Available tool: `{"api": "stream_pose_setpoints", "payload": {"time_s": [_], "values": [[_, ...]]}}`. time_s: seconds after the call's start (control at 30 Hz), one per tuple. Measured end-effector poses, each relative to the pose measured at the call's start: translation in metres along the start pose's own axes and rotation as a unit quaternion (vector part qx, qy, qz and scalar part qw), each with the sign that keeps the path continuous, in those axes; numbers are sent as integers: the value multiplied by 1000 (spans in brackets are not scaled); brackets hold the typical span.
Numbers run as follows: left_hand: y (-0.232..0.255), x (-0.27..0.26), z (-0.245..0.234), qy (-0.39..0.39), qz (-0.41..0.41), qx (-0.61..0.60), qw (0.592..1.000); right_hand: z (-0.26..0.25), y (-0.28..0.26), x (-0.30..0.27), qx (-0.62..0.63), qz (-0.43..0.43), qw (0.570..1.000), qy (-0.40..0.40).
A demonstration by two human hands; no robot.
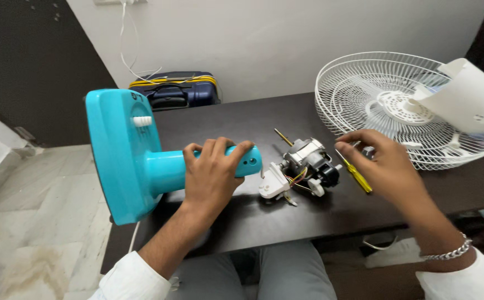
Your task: The person disassembles a teal table fan by removing the rear cover with a screwdriver, then detaches the motor assembly from the neck. They manipulate the internal wiring and components, then reattach the motor assembly and secure it with screws.
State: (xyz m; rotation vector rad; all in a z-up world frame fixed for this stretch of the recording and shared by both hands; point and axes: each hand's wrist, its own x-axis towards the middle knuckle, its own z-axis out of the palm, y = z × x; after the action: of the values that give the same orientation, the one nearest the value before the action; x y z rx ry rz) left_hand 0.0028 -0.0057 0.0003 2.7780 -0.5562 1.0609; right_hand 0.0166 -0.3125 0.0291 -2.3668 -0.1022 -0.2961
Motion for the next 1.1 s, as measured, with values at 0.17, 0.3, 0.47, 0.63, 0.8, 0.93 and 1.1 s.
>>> {"api": "stream_pose_setpoints", "payload": {"time_s": [0.17, 0.3, 0.47, 0.63, 0.8, 0.93, 1.1], "values": [[1, 0, 0, 3, -2, 8, 1000, -21, 53, -5, -43, 27, 998, 30], [3, 0, 1, -2, -7, 16, 1000, -22, 89, -11, -32, 40, 998, 32], [3, -2, 0, -5, -7, 31, 999, -35, 113, -20, -51, 99, 991, 71], [3, -2, 0, -9, -5, 41, 999, -77, 127, -3, -51, 32, 986, 155], [5, -2, -1, -14, -11, 44, 999, -117, 147, 32, -174, 90, 971, 134], [5, -2, -1, -13, -8, 65, 998, -132, 174, 60, -305, 205, 929, 42], [5, -3, 1, -19, -14, 53, 998, -132, 201, 79, -371, 206, 905, -26]]}}
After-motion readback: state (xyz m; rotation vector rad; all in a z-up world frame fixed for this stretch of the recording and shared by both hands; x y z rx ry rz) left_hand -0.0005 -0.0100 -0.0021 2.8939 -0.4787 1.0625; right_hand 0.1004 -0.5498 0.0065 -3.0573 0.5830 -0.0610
